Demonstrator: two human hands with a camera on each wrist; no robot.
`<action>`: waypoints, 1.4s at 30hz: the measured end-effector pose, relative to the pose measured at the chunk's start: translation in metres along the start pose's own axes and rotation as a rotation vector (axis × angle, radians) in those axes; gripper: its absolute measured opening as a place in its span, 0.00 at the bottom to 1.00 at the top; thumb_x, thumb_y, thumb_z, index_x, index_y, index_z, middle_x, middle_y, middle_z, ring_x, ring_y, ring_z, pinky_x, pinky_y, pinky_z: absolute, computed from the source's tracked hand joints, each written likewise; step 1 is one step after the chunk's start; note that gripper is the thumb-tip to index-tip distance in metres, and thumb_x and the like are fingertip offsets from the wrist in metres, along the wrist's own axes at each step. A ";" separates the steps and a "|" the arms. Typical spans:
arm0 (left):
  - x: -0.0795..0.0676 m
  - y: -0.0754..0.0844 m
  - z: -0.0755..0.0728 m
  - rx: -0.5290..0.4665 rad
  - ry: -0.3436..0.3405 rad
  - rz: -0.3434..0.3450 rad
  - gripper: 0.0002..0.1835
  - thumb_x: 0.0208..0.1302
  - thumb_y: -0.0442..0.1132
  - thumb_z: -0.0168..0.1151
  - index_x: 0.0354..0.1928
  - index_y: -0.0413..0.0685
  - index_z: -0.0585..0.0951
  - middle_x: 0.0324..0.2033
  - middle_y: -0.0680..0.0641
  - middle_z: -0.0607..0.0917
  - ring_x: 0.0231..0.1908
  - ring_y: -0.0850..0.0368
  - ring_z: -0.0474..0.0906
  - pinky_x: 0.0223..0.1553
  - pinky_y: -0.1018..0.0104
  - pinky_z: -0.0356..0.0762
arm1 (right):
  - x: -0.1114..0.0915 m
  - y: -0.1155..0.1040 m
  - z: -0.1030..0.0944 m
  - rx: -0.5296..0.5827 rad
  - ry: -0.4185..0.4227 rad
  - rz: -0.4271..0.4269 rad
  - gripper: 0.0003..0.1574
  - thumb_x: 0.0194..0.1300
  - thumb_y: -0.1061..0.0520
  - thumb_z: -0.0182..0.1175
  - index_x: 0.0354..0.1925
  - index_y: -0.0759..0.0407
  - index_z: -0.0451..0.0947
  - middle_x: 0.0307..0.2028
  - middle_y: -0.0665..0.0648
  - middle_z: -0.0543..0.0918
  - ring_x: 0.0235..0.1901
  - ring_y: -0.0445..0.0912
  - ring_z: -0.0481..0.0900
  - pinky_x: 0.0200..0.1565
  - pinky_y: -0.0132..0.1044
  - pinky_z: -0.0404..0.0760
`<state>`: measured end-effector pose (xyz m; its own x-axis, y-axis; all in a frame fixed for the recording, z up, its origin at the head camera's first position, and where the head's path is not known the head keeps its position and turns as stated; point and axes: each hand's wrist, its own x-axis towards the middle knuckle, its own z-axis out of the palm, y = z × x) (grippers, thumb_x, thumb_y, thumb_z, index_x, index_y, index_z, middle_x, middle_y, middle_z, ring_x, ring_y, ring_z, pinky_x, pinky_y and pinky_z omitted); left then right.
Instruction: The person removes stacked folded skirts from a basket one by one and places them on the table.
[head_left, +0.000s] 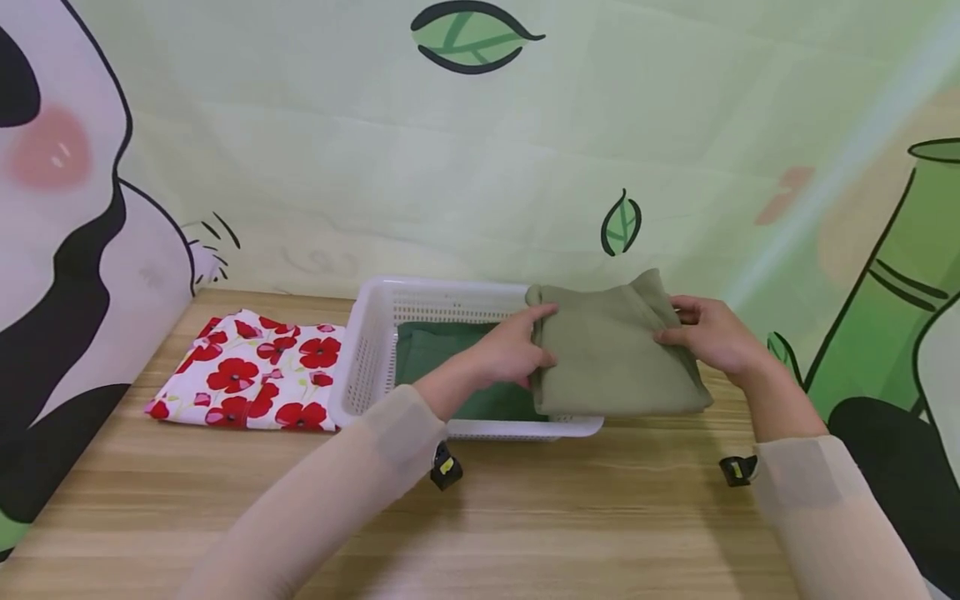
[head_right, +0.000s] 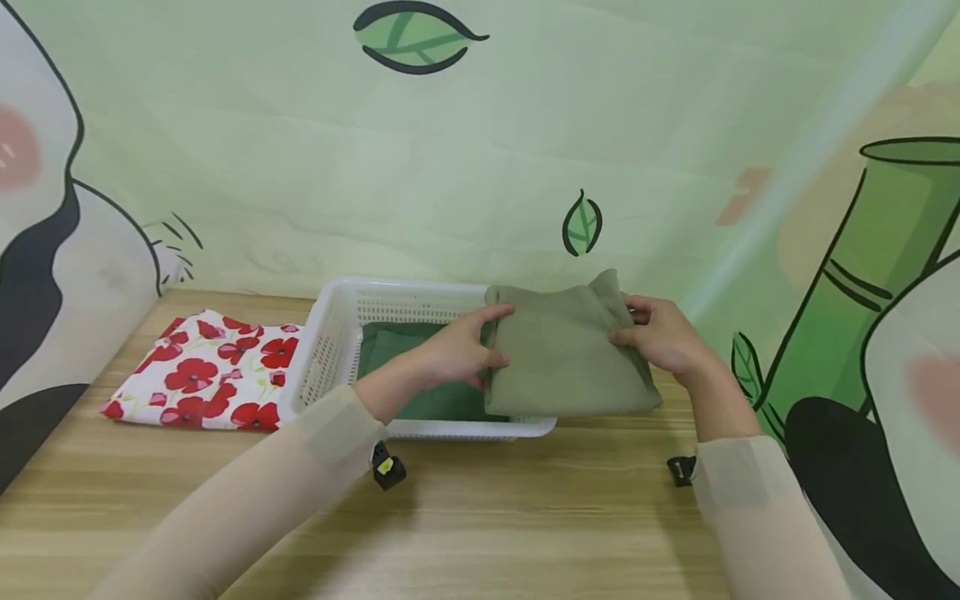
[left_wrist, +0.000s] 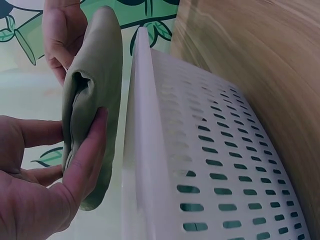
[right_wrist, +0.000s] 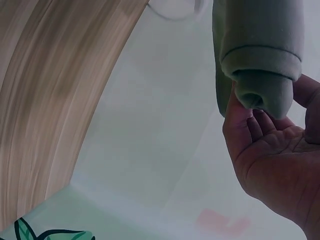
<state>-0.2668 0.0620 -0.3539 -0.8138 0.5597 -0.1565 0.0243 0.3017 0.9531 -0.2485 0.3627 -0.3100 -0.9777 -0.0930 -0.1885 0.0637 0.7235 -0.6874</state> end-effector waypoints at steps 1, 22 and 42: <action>0.000 0.000 0.001 -0.005 -0.002 -0.002 0.43 0.70 0.27 0.61 0.82 0.56 0.56 0.77 0.36 0.60 0.54 0.38 0.82 0.33 0.55 0.89 | 0.000 0.001 -0.001 -0.003 0.000 -0.001 0.43 0.75 0.55 0.61 0.79 0.65 0.56 0.69 0.74 0.71 0.62 0.61 0.77 0.52 0.41 0.83; 0.013 0.002 0.040 0.056 0.025 0.052 0.37 0.67 0.26 0.65 0.76 0.57 0.69 0.74 0.37 0.67 0.35 0.50 0.83 0.29 0.59 0.88 | -0.020 0.023 -0.021 -0.046 0.001 0.059 0.49 0.76 0.51 0.60 0.81 0.67 0.48 0.74 0.78 0.61 0.68 0.69 0.70 0.62 0.60 0.76; 0.032 0.010 0.066 0.124 0.052 0.098 0.35 0.65 0.29 0.65 0.75 0.47 0.70 0.68 0.34 0.74 0.17 0.57 0.77 0.23 0.66 0.83 | -0.026 0.040 -0.036 -0.061 0.049 0.082 0.47 0.77 0.50 0.59 0.81 0.67 0.50 0.73 0.79 0.63 0.51 0.50 0.82 0.48 0.44 0.86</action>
<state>-0.2541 0.1334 -0.3660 -0.8329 0.5513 -0.0478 0.1735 0.3423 0.9234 -0.2282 0.4183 -0.3073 -0.9784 0.0009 -0.2068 0.1331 0.7678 -0.6267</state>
